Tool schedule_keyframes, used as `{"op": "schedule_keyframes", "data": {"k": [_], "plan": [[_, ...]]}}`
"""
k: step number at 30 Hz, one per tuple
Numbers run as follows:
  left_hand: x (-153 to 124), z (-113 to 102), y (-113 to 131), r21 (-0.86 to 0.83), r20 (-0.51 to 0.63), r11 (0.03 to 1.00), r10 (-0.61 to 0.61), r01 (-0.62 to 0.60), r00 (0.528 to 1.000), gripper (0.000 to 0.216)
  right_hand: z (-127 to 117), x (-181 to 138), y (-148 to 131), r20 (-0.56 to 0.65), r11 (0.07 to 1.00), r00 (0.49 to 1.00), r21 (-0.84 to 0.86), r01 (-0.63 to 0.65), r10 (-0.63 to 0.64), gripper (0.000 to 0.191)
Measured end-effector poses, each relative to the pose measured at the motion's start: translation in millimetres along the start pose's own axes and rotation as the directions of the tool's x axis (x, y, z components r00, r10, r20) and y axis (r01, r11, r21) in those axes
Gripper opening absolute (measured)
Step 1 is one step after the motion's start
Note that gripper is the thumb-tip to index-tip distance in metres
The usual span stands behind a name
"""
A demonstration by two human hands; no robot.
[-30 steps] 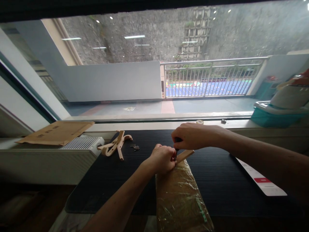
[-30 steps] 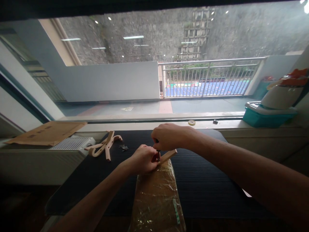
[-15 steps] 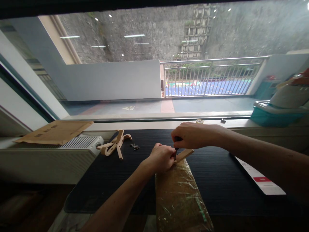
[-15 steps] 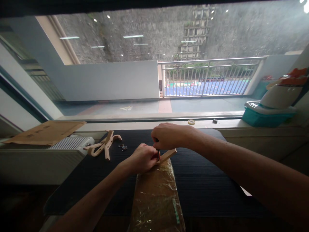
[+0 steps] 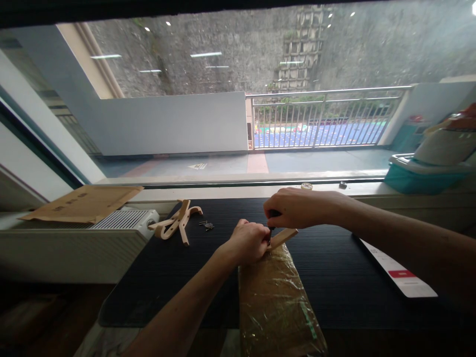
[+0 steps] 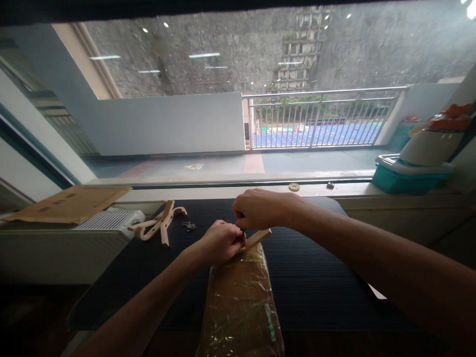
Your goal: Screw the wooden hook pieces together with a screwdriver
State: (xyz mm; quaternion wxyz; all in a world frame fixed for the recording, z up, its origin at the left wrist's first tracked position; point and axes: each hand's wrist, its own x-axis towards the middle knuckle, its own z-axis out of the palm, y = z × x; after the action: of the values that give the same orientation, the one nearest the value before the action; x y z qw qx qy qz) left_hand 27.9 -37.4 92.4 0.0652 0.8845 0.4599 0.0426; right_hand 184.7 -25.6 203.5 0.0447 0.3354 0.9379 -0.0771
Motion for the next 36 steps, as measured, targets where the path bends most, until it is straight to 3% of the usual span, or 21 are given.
{"op": "schedule_keyframes", "data": {"k": [18, 26, 36], "plan": [[0.1, -7.3, 2.4, -0.062, 0.045, 0.998, -0.009, 0.012, 0.999, 0.021, 5.4, 8.4, 3.2, 0.008, 1.0, 1.0, -0.016, 0.013, -0.013, 0.019], [1.7, -6.2, 4.8, 0.004, 0.032, 0.999, -0.041, 0.041, 0.999, 0.021, 2.4, 14.3, 1.9, 0.048, 0.997, 0.998, -0.055, -0.047, 0.05, 0.021], [1.7, 0.3, 4.1, 0.036, -0.007, 0.999, -0.026, 0.026, 1.0, 0.022, 1.5, 10.1, 5.2, 0.078, 1.0, 0.997, -0.026, 0.01, -0.008, 0.021]]}}
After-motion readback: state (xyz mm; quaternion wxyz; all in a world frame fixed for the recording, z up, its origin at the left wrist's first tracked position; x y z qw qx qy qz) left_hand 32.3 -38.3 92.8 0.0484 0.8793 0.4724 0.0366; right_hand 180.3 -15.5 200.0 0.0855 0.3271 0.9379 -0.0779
